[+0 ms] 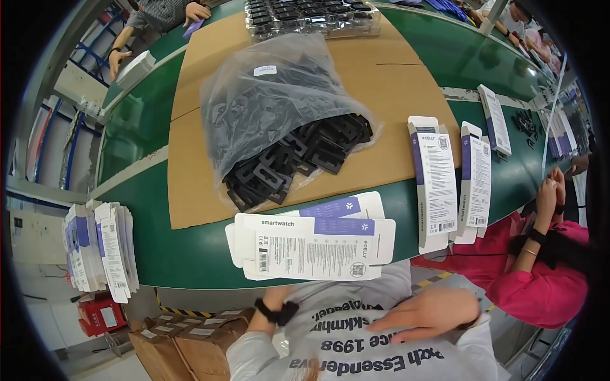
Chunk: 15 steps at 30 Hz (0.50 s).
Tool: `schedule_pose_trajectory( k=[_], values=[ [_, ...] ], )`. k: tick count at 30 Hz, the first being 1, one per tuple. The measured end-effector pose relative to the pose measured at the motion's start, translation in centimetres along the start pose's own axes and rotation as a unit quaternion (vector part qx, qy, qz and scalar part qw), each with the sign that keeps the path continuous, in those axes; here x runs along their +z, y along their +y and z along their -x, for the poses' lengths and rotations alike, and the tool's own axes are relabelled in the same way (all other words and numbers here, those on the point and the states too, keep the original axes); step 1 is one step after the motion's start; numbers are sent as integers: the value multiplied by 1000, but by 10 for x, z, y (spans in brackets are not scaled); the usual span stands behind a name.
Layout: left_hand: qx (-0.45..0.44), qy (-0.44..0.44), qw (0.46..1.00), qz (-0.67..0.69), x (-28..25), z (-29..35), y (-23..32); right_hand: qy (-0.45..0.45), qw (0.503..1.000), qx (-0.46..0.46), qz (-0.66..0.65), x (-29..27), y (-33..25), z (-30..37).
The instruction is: The person assembles smartwatch boxes by hand, inserting a black plastic hanger into the top slot of each box. After folding the box closed, they peel a white sticker from a roll and apply it to the box.
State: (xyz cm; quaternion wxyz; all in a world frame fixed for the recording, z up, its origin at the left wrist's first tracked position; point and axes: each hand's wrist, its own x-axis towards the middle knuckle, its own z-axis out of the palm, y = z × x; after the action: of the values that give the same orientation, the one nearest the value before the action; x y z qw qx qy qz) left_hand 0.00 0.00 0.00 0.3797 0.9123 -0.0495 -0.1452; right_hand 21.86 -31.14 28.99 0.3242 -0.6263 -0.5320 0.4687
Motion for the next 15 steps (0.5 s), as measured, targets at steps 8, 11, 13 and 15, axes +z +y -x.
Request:
schedule_pose_trajectory(
  k=[8,11,13,15],
  values=[
    [212,-228,941,136,-178,-64,212,331,896,-58,291,-138,-12,-109],
    [312,83,947,-7,-200,-76,216,328,837,-60,434,-159,5,-158],
    [206,167,947,-180,-214,-87,219,321,815,-62,478,-155,7,-182],
    [158,164,957,-180,-215,-94,210,280,762,-84,578,-153,14,-198]
  ],
)
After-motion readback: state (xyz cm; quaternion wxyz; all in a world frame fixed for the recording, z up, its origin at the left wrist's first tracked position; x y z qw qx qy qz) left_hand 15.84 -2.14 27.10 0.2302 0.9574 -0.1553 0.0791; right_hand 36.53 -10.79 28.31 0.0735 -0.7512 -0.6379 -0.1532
